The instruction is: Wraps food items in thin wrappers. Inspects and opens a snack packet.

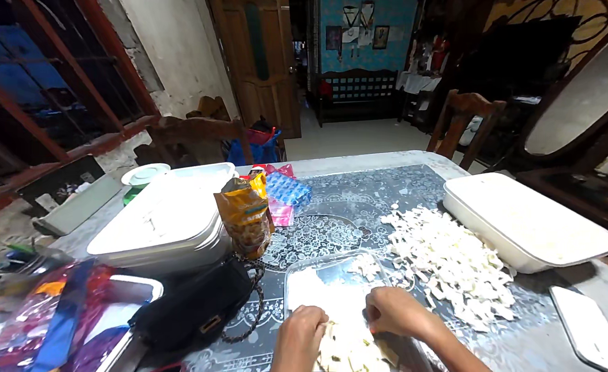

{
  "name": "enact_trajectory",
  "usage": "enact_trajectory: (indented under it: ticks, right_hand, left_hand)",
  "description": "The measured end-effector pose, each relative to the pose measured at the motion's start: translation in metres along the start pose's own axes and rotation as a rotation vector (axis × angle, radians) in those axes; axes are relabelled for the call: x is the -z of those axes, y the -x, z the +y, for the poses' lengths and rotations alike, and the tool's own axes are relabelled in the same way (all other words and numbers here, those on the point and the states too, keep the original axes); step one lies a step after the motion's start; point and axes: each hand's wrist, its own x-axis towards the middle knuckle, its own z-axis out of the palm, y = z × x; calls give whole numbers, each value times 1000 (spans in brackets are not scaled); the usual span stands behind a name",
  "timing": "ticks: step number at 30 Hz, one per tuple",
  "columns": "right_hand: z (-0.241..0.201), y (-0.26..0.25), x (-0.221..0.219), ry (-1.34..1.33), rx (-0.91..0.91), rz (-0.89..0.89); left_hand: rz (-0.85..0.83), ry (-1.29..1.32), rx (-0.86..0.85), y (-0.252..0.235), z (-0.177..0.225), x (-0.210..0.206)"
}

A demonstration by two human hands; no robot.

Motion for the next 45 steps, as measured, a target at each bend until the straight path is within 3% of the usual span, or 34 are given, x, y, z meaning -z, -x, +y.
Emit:
enact_trajectory:
  ticks: [4,7,9,11,14,18,20,23,25,28,32,36,40,43,45]
  right_hand:
    - [0,-2,0,-67,43,36]
    - [2,-4,-5,-322,132,315]
    - [-1,-5,-13,-565,268,456]
    - [-9,-8,-24,-764,395,470]
    - [-23,-9,-36,-791,422,433]
    - [-25,-16,-49,-635,506,642]
    - [-19,-20,-48,-731,570,676]
    - [-20,-18,-42,-1016,526,631]
    - [-21,-19,-45,-916,547,645]
    - [-26,-24,-57,-536,643,747]
    - [-17,-36,-58,-218,839,909]
    - [-13,-35,-55,-453,773,914]
    - [-19,-25,-51,-791,521,697]
    - [-16,-22,-45,-829,451,589]
    - [-14,-21,-40,-798,391,569]
  left_hand:
    - [-118,216,254,-9,-1,17]
    - [-11,416,344,-12,-4,19]
    - [41,559,348,-12,-4,15]
    - [60,617,324,-10,-1,11]
    - [82,607,299,-7,5,3]
    - [21,717,365,-5,14,6]
    - [8,762,371,-7,16,10]
    - [-9,735,294,-6,12,15]
    - [-27,711,268,-6,10,14]
    - [-75,770,303,-8,4,14]
    - [-98,1063,465,-12,4,21]
    - [-96,1110,565,-15,11,30]
    - [-63,852,354,-9,15,22]
    - [59,596,270,-6,11,14]
    - [45,662,303,-8,9,17]
